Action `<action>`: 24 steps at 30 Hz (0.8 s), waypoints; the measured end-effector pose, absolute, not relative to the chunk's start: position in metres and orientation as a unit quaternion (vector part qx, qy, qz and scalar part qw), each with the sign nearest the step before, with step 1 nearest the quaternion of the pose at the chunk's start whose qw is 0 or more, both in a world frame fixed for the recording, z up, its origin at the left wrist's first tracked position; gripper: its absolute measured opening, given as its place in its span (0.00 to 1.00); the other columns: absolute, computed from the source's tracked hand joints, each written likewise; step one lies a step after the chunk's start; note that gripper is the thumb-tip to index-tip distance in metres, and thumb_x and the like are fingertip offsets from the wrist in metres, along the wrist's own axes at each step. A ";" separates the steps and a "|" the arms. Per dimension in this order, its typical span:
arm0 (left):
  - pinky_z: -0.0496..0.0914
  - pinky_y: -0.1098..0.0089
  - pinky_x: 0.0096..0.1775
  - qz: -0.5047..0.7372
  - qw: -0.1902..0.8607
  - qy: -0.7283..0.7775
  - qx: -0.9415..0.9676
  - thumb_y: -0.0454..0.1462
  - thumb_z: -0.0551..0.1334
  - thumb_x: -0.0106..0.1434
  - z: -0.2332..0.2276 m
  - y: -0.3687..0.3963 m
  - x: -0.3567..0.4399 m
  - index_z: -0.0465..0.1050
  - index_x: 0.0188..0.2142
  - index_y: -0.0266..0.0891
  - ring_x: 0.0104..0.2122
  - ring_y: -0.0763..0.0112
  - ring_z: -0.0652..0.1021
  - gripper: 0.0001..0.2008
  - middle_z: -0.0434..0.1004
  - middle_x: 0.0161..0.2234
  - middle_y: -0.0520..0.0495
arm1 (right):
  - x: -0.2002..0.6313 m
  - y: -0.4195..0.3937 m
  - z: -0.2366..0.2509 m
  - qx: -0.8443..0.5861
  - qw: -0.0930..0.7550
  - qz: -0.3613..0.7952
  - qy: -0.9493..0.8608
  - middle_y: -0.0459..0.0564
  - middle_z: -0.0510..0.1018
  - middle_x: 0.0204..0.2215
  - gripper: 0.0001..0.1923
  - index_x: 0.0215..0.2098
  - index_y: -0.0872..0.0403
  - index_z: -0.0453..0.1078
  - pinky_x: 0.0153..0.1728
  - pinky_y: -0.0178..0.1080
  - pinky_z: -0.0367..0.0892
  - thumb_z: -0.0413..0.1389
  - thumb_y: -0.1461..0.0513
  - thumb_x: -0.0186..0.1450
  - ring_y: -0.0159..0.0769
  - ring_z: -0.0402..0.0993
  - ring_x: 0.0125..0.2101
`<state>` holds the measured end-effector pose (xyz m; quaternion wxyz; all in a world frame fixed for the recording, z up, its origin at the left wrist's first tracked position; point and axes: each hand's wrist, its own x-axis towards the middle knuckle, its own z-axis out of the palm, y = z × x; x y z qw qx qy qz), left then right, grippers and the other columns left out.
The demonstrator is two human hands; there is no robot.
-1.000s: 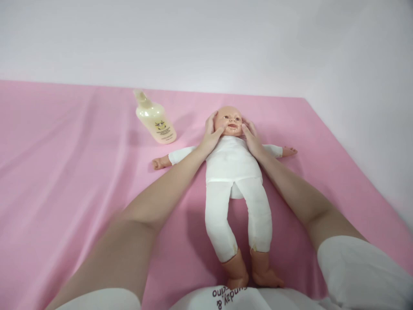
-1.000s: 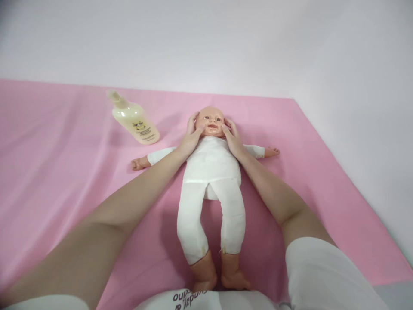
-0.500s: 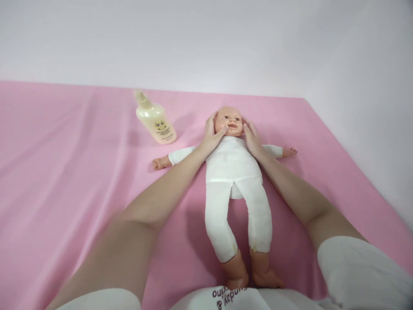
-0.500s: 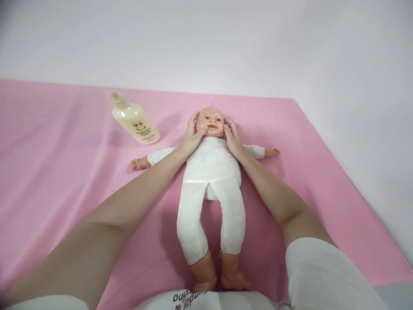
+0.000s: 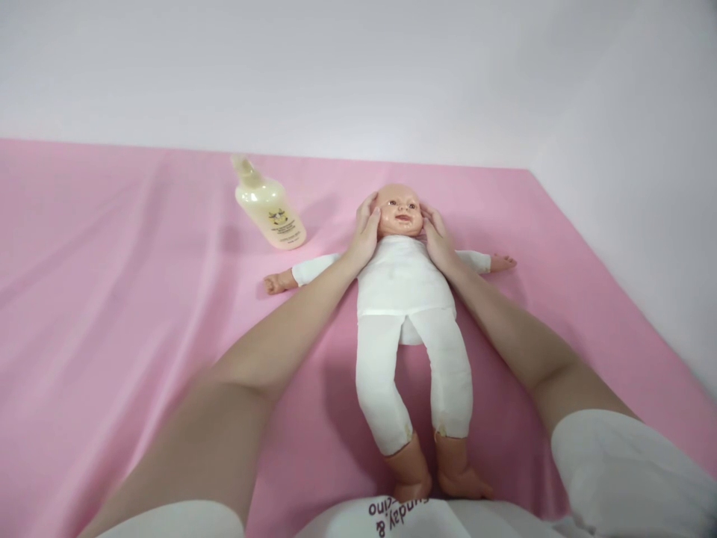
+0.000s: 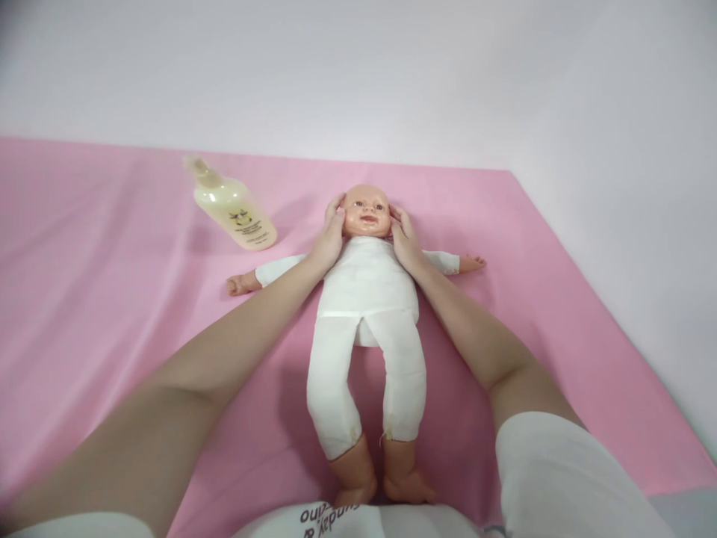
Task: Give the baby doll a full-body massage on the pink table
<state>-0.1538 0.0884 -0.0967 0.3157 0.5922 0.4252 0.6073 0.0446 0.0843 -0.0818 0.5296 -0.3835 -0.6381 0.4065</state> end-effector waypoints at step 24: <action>0.56 0.55 0.72 0.621 0.381 0.408 0.551 0.54 0.62 0.67 -0.094 0.090 -0.154 0.66 0.62 0.47 0.72 0.53 0.60 0.28 0.62 0.69 0.42 | 0.044 0.085 -0.086 -0.384 0.528 0.448 -0.611 0.49 0.69 0.67 0.23 0.60 0.44 0.64 0.70 0.56 0.61 0.52 0.52 0.68 0.43 0.63 0.68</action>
